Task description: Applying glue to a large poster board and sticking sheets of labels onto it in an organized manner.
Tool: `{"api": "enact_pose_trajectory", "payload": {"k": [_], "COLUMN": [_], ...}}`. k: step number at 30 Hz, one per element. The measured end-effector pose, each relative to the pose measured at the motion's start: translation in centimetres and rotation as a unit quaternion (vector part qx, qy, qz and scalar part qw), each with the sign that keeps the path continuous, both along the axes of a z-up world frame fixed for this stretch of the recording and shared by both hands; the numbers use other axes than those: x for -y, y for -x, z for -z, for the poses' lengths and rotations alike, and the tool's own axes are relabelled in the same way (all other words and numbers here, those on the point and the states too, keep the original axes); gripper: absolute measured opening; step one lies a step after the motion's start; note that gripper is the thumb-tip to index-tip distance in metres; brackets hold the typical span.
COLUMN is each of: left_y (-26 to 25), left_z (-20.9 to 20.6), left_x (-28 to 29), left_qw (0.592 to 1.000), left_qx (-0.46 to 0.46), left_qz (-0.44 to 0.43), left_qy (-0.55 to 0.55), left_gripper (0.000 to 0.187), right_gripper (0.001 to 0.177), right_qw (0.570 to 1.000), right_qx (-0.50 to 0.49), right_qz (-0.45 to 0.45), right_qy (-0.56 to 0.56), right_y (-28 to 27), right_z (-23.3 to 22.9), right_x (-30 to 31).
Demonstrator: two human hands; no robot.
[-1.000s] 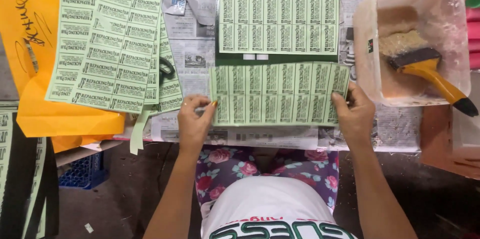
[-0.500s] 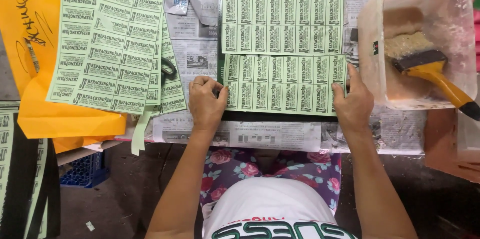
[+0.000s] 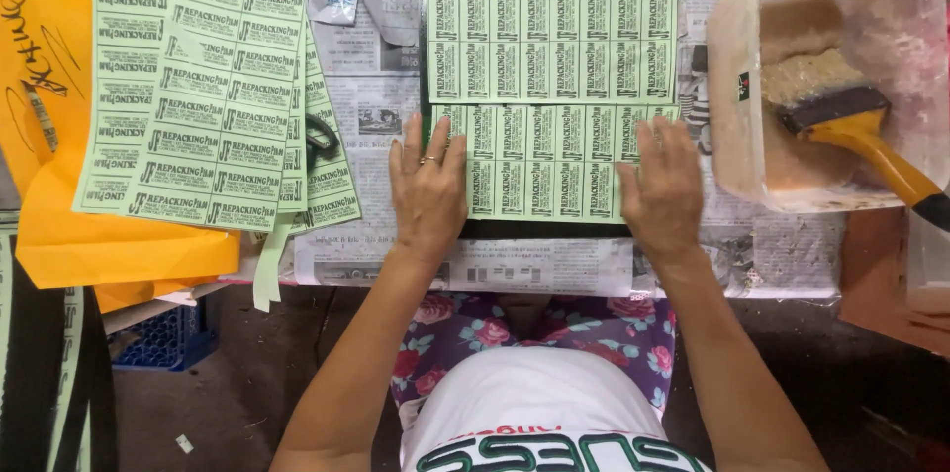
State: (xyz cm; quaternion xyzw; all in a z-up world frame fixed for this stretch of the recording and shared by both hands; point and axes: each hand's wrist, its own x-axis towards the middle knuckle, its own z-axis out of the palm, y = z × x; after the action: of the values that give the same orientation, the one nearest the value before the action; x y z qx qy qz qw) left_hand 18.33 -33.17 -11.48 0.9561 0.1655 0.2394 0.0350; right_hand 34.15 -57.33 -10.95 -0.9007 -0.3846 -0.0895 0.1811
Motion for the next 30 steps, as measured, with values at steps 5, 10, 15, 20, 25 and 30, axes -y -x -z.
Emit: {"api": "enact_pose_trajectory", "payload": {"k": [5, 10, 15, 20, 25, 30], "left_y": [0.0, -0.1, 0.1, 0.2, -0.2, -0.3], "left_z": [-1.4, -1.5, -0.2, 0.1, -0.9, -1.5], "left_x": [0.0, -0.2, -0.5, -0.7, -0.5, -0.4], "left_qw": [0.972, 0.968, 0.975, 0.982, 0.968, 0.963], "left_qx": [-0.224, -0.234, -0.209, -0.181, -0.236, -0.247], "left_qz": [-0.049, -0.044, -0.040, -0.031, -0.056, -0.061], "left_qy": [0.055, 0.076, 0.071, 0.049, 0.069, 0.086], "left_gripper": [0.057, 0.064, 0.068, 0.070, 0.062, 0.062], "right_gripper": [0.065, 0.067, 0.069, 0.070, 0.071, 0.070], "right_qw": [0.997, 0.996, 0.995, 0.995, 0.994, 0.993], "right_qx": [-0.069, -0.077, -0.084, -0.084, -0.096, -0.104], "right_qz": [-0.013, -0.010, -0.010, -0.009, -0.006, -0.004], "right_qy": [0.025, 0.052, 0.059, 0.056, 0.049, 0.063], "right_y": [0.3, 0.3, 0.2, 0.0, -0.2, -0.1], "right_z": [2.2, 2.0, 2.2, 2.7, 3.0, 3.2], "right_x": [-0.8, -0.9, -1.1, -1.0, -0.9, -0.8]}}
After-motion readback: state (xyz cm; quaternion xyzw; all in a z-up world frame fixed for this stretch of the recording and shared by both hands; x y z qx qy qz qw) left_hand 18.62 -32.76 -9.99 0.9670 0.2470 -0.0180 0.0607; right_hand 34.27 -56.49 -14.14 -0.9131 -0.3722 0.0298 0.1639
